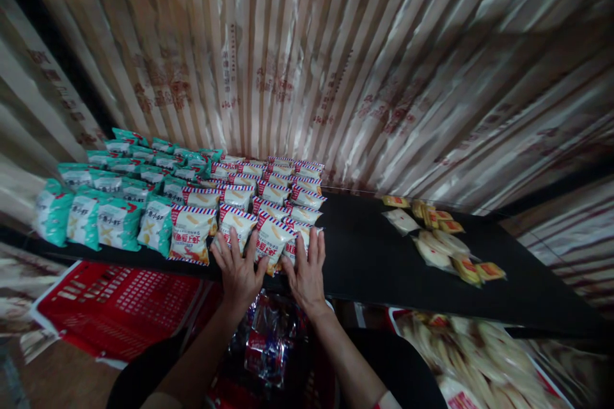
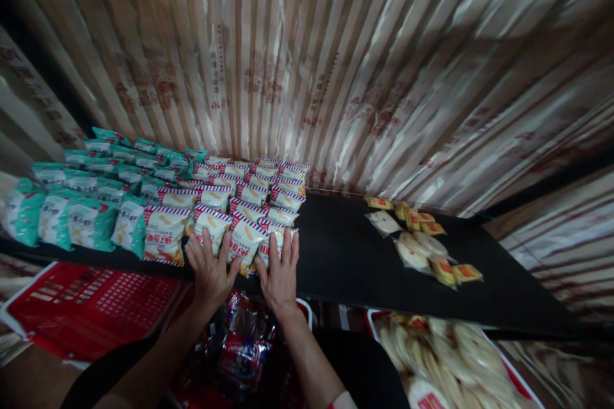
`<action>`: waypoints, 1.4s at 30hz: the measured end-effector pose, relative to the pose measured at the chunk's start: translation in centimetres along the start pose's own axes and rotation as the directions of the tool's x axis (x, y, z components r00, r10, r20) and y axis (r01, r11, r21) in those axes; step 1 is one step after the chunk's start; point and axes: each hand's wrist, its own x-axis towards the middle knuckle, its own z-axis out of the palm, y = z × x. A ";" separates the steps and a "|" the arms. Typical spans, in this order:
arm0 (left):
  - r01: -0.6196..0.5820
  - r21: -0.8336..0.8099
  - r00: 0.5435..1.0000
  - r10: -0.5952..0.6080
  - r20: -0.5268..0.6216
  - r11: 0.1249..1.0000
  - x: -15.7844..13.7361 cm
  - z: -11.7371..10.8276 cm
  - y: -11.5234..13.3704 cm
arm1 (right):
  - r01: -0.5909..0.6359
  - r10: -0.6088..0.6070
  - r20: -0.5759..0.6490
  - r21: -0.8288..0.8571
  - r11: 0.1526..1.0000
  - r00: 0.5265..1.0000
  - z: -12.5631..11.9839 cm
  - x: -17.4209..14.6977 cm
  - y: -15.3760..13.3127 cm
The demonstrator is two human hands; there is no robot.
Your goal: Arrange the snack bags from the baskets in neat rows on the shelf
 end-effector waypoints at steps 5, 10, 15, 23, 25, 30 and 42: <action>-0.018 -0.009 1.000 0.018 0.007 1.000 -0.1 -0.7 0.0 | -0.011 0.010 -0.038 -0.012 1.000 0.999 -0.4 -0.3 -0.3; -0.012 -0.002 1.000 0.012 -0.007 1.000 0.0 -1.8 -0.5 | -0.008 0.007 -0.061 -0.025 1.000 0.998 -1.0 -1.0 -0.6; 0.227 0.063 0.963 -0.215 -0.162 0.972 1.1 -2.9 -2.5 | -0.003 0.000 -0.082 -0.036 0.999 0.997 -2.1 -1.8 -0.6; 0.357 0.061 0.924 -0.343 -0.169 0.932 1.1 -1.7 -4.0 | 0.122 -0.122 0.007 -0.054 0.991 0.992 -2.2 -1.8 -2.4; 0.341 0.067 0.931 -0.327 -0.165 0.938 1.0 -1.3 -3.9 | 0.115 -0.113 0.039 -0.063 0.991 0.993 -1.8 -1.6 -2.9; 0.334 0.069 0.932 -0.319 -0.172 0.940 0.9 -1.2 -3.9 | 0.094 -0.092 0.049 -0.038 0.995 0.995 -1.4 -1.5 -2.9; 0.242 -0.077 0.936 -0.254 -0.246 0.967 0.2 -3.2 -2.0 | 0.205 -0.226 0.069 0.228 0.952 0.972 -5.8 -6.3 -2.1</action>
